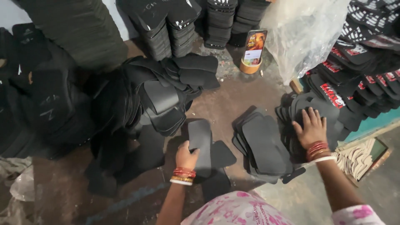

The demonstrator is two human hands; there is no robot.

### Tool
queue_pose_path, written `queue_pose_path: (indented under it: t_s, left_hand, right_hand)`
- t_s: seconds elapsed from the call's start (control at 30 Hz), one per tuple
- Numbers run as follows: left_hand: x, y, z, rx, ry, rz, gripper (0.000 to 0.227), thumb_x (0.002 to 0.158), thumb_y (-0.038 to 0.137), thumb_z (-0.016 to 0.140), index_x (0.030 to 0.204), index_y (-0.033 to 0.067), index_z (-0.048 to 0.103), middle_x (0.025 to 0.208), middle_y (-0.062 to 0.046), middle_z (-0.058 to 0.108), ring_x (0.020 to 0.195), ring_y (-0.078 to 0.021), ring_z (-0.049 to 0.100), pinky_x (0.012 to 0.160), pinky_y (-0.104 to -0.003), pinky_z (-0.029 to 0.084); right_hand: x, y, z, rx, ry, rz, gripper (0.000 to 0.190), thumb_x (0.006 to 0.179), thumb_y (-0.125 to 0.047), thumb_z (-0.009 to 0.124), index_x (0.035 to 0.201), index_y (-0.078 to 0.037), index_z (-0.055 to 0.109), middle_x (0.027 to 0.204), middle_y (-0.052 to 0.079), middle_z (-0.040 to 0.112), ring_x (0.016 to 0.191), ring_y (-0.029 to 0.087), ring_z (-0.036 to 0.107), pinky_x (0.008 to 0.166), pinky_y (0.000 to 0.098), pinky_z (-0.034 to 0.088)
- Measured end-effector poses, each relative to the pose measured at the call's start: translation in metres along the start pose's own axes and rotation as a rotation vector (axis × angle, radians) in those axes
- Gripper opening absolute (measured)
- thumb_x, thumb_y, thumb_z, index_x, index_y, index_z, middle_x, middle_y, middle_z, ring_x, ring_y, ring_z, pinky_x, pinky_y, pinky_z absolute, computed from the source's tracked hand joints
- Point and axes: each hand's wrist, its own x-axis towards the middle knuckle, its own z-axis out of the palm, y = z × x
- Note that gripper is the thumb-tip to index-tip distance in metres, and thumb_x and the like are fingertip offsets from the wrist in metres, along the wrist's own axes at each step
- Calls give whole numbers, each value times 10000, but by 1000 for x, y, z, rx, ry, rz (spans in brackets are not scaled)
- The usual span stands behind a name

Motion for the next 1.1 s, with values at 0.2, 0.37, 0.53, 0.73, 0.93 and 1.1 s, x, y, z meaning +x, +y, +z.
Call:
queue_pose_path:
  t_s: [0.2,0.37,0.53,0.73,0.93,1.1]
  left_hand:
    - [-14,74,-78,-137,-150,288,534,758,228,824,1216,0,670,1108,-260,703,1027,-427,679,870,-464,552]
    - [-18,127,-128,-37,-528,478,441,783,251,818,1173,62,736,1053,-191,757,976,-371,712,835,-455,559]
    - [-15,113,-162,-453,-754,217,581,779,238,785,1324,79,662,1067,-127,827,870,-305,721,790,-431,568]
    - [-45,67,-69,-1812,-679,-335,564,832,184,704,1347,-16,589,1352,-155,668,1205,-271,671,1046,-432,503]
    - [-77,55,19,54,-460,40,618,963,170,565,1576,249,573,1133,-194,685,1055,-258,687,986,-308,526]
    - [-76,68,27,-859,-7,321,414,1122,260,587,1328,-94,643,1344,-182,676,1179,-284,639,992,-389,469]
  right_hand:
    - [2,-197,-111,577,-20,-541,680,738,-279,810,1358,-96,600,1450,175,563,1402,395,482,1190,541,359]
    - [9,-263,-123,536,-160,-837,669,662,-341,866,1251,-94,668,1204,144,648,1169,392,588,1058,592,389]
    - [-13,-240,-84,758,-294,-571,278,775,-276,868,994,-132,775,969,65,722,895,272,700,765,373,554]
    - [-33,-236,-65,1617,-629,299,150,924,-96,738,1016,21,752,818,52,681,748,94,610,675,294,499]
    - [-36,-268,-104,1084,-234,66,365,864,-158,776,1185,1,708,953,117,771,821,147,717,746,304,562]
    - [-44,-284,-140,557,89,-205,490,802,-121,739,1263,8,631,1226,206,685,1004,399,644,848,471,517]
